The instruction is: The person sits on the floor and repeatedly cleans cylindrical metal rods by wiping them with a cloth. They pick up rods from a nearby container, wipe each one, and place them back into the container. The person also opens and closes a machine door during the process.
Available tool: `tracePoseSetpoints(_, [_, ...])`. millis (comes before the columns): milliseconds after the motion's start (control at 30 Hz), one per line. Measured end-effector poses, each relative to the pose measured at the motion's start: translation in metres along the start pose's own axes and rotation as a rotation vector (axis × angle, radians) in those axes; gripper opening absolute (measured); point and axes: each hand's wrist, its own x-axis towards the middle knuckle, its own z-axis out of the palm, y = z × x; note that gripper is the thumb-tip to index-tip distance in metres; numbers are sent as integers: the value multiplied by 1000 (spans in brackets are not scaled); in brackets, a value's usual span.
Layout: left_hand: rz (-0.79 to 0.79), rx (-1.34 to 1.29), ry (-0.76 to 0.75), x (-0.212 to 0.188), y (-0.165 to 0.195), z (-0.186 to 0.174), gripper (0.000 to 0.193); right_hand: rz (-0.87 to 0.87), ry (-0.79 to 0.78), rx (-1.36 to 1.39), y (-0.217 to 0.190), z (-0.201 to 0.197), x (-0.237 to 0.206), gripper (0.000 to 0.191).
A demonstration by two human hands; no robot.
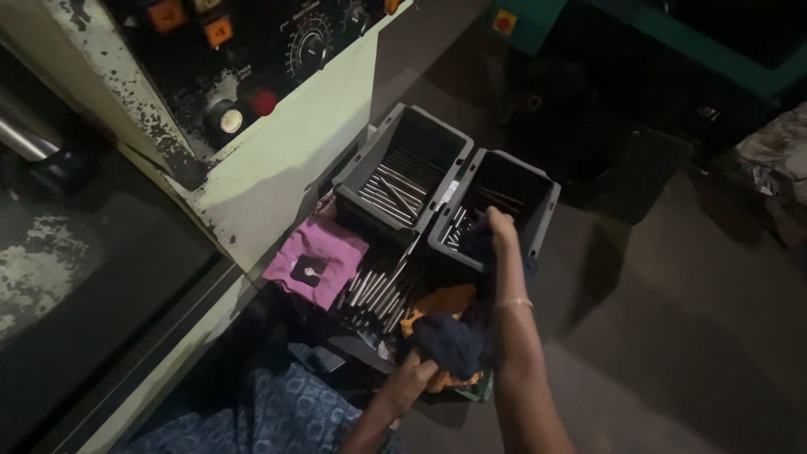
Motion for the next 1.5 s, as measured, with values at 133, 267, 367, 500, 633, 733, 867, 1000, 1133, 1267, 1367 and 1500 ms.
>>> tracePoseSetpoints(133, [27, 494, 134, -3, -17, -4, 43, -163, -80, 322, 34, -43, -16, 41])
tracePoseSetpoints(267, [98, 415, 283, 12, -5, -20, 72, -441, 2, 127, 64, -82, -79, 37])
tracePoseSetpoints(367, [-102, 196, 345, 42, 25, -24, 60, -328, -141, 425, 75, -84, -150, 51])
tracePoseSetpoints(500, [-505, 365, 232, 77, 58, -1, 52, -345, -198, 120, 88, -49, -234, 56])
tracePoseSetpoints(633, [-317, 721, 182, 69, 63, -5, 49, -726, -197, -22, 101, -28, -275, 53])
tracePoseSetpoints(733, [-305, -210, 647, 78, 60, -25, 59, -697, -240, -62, 106, -24, -286, 45])
tracePoseSetpoints(867, [-380, -278, 751, 81, 50, -66, 59, -550, -314, 44, 103, -34, -293, 34])
tracePoseSetpoints(1000, [-497, -129, 512, 46, 32, -81, 41, -674, -105, 170, 79, -45, -276, 17])
tracePoseSetpoints(1133, [-514, -249, 315, 12, 28, -41, 27, -247, -136, 713, 60, -37, -251, 26])
tracePoseSetpoints(1267, [-475, -385, 428, 9, 37, -15, 32, -121, -378, 704, 81, -10, -263, 42])
tracePoseSetpoints(1367, [-447, -419, 450, 14, 44, -22, 36, -208, -439, 449, 100, 4, -276, 50])
tracePoseSetpoints(1500, [-389, -208, 362, 12, 52, -23, 44, -103, -349, 320, 102, 2, -271, 60])
